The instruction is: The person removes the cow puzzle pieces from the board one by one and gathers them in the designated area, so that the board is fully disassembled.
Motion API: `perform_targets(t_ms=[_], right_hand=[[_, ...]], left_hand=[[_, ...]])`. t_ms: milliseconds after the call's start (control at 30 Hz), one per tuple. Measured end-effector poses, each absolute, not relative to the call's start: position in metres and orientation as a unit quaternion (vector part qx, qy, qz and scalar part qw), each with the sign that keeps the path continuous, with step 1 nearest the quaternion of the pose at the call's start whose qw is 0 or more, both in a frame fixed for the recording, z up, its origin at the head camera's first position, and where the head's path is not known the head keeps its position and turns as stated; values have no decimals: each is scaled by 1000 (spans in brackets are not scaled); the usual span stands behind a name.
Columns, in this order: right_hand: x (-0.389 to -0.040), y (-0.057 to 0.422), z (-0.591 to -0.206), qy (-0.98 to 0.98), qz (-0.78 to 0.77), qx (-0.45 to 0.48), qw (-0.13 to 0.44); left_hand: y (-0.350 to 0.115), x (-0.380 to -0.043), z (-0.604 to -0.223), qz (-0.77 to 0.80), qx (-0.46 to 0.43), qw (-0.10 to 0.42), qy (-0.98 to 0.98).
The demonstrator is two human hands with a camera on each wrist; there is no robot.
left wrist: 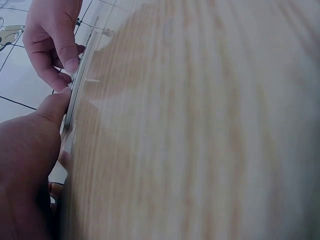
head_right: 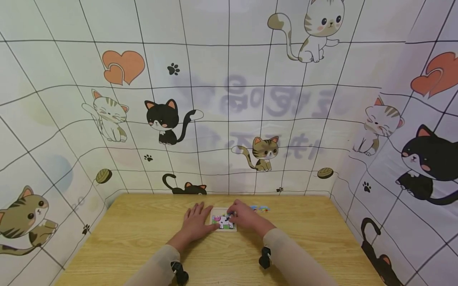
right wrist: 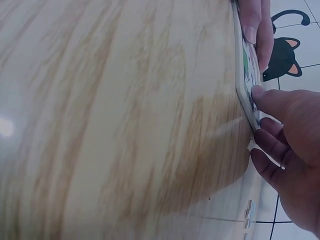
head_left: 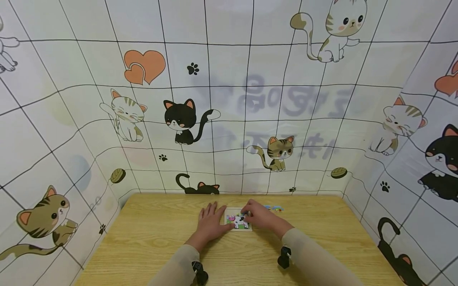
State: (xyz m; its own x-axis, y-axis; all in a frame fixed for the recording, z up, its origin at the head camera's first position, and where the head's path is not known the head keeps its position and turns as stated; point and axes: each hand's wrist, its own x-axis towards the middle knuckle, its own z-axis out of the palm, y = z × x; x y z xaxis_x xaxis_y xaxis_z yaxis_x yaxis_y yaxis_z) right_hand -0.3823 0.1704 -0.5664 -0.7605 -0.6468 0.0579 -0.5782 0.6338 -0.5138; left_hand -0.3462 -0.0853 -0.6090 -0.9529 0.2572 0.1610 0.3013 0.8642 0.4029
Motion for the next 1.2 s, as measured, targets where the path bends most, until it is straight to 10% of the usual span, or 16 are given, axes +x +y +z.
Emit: perform_targets(t_ms=[1200], right_hand=[[-385, 168, -565, 898, -327, -284, 79]], left_hand=[[-85, -344, -608, -231, -151, 56, -960]])
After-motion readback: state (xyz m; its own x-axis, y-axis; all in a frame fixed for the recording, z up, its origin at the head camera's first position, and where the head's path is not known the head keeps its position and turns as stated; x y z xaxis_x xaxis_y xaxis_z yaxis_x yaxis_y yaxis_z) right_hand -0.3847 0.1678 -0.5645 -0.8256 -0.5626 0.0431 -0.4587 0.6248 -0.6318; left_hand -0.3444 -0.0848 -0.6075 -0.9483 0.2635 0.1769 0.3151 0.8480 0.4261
